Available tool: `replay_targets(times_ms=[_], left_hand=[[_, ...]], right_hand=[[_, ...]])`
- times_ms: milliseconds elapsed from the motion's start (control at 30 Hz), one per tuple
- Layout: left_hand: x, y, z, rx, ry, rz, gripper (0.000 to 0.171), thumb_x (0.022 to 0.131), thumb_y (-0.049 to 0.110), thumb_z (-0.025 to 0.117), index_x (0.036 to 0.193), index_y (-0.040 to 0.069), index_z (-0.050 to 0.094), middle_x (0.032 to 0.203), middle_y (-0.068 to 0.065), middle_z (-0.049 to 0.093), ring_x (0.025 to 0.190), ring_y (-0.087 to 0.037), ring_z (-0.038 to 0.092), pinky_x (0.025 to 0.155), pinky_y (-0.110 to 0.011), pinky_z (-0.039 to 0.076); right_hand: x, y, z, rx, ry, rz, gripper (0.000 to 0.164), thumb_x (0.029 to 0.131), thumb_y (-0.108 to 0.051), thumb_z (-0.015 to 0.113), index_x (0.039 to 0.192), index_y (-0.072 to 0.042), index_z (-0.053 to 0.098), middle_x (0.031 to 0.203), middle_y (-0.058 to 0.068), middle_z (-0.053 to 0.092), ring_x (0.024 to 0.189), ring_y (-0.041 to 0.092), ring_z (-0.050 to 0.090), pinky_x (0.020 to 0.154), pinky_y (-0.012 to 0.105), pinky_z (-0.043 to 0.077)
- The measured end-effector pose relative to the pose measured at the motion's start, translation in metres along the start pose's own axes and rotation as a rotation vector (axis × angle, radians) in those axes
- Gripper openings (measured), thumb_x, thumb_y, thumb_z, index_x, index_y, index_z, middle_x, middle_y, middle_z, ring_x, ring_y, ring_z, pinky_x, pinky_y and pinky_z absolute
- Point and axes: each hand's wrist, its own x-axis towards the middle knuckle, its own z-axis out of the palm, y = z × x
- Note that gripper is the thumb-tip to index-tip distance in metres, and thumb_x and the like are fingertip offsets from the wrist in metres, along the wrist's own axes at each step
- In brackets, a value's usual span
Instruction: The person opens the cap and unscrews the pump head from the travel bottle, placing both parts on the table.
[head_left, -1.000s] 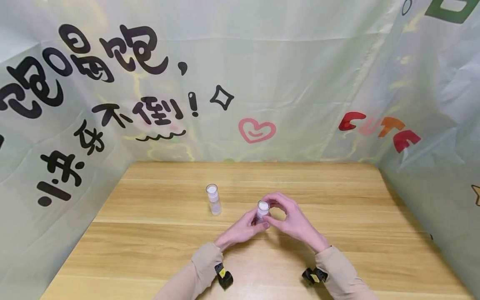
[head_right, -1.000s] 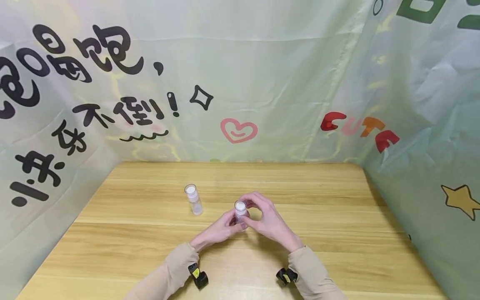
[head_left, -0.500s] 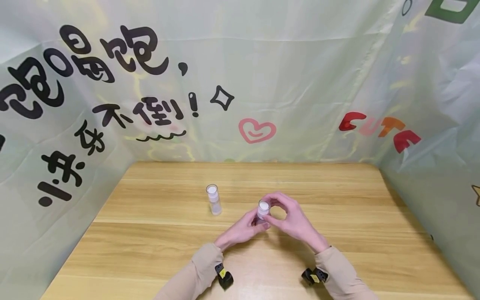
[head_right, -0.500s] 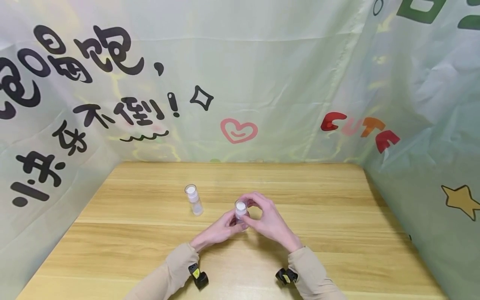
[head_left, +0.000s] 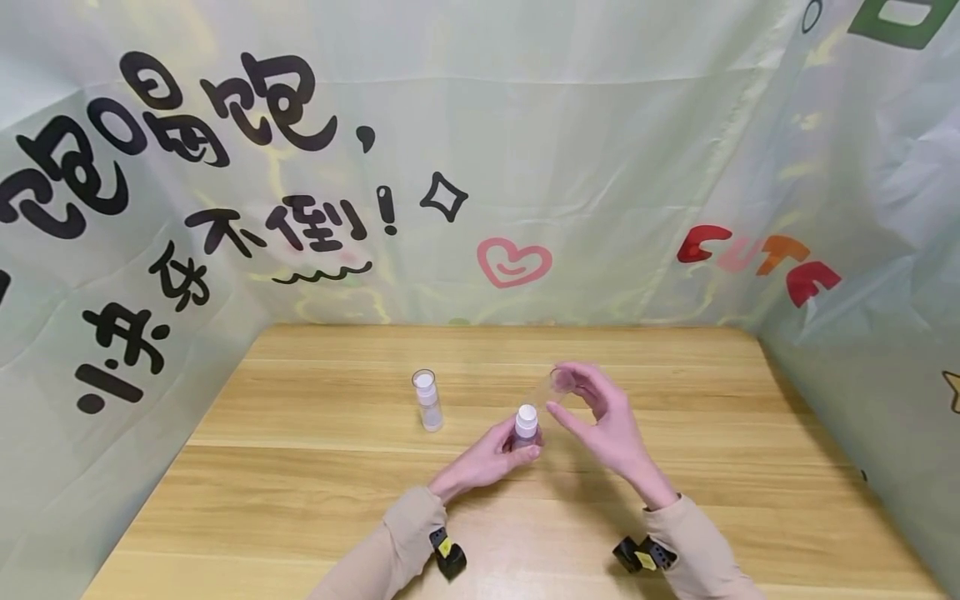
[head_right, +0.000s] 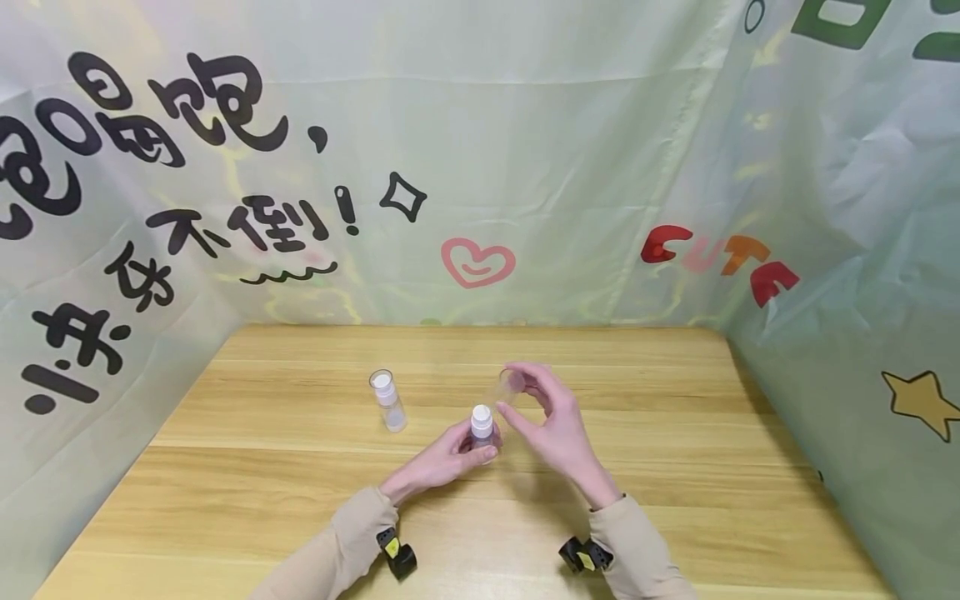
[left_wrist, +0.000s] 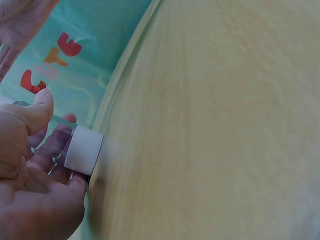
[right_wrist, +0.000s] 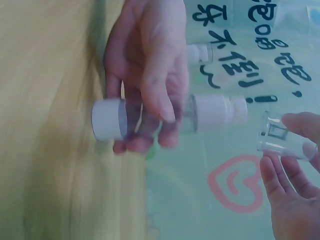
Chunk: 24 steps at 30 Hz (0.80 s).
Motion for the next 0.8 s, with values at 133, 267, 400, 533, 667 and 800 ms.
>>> replay_targets(times_ms=[133,267,400,533,667,800], left_hand=[[0.000,0.001,0.000,0.007,-0.001,0.012,0.028,0.102,0.018,0.058,0.125,0.003,0.055,0.121,-0.015,0.062,0.113,-0.013,0.058,0.106,-0.029,0.044],[0.000,0.000,0.001,0.005,0.004,0.013,0.028,0.102,0.018,0.058,0.125,0.003,0.056,0.121,-0.014,0.062,0.114,-0.013,0.058,0.107,-0.029,0.044],[0.001,-0.003,0.002,0.004,0.006,0.000,0.029,0.101,0.020,0.059,0.125,0.003,0.056,0.121,-0.013,0.062,0.115,-0.014,0.059,0.109,-0.030,0.043],[0.001,-0.003,0.002,-0.009,0.008,0.002,0.029,0.101,0.019,0.060,0.124,0.003,0.056,0.120,-0.013,0.063,0.116,-0.016,0.059,0.110,-0.032,0.043],[0.000,-0.003,0.002,-0.018,0.013,0.001,0.028,0.100,0.018,0.060,0.124,0.004,0.056,0.120,-0.011,0.063,0.116,-0.017,0.059,0.111,-0.033,0.043],[0.000,-0.002,0.001,-0.013,0.014,-0.004,0.029,0.100,0.019,0.060,0.125,0.004,0.056,0.120,-0.011,0.063,0.118,-0.017,0.059,0.112,-0.036,0.043]], right_hand=[[0.000,0.005,-0.013,-0.094,0.034,0.005,0.055,0.075,0.020,0.075,0.126,0.009,0.058,0.109,0.022,0.064,0.104,0.000,0.062,0.098,0.013,0.051],[-0.003,0.014,-0.027,-0.235,0.067,0.021,0.053,0.074,0.015,0.079,0.124,0.006,0.061,0.107,0.019,0.065,0.101,-0.001,0.059,0.096,0.008,0.049],[-0.006,0.023,-0.040,-0.358,0.088,0.042,0.052,0.073,0.014,0.080,0.122,0.005,0.062,0.102,0.016,0.066,0.096,0.001,0.058,0.093,0.004,0.047],[-0.008,0.028,-0.050,-0.460,0.079,0.074,0.052,0.072,0.013,0.081,0.120,0.006,0.062,0.098,0.015,0.065,0.092,0.012,0.062,0.090,0.001,0.046],[-0.009,0.032,-0.058,-0.536,0.063,0.109,0.052,0.070,0.012,0.083,0.118,0.008,0.061,0.096,0.017,0.066,0.088,0.027,0.066,0.087,-0.002,0.044],[-0.010,0.034,-0.064,-0.578,0.043,0.146,0.051,0.071,0.010,0.083,0.116,0.009,0.061,0.094,0.017,0.065,0.086,0.031,0.066,0.084,0.000,0.047]])
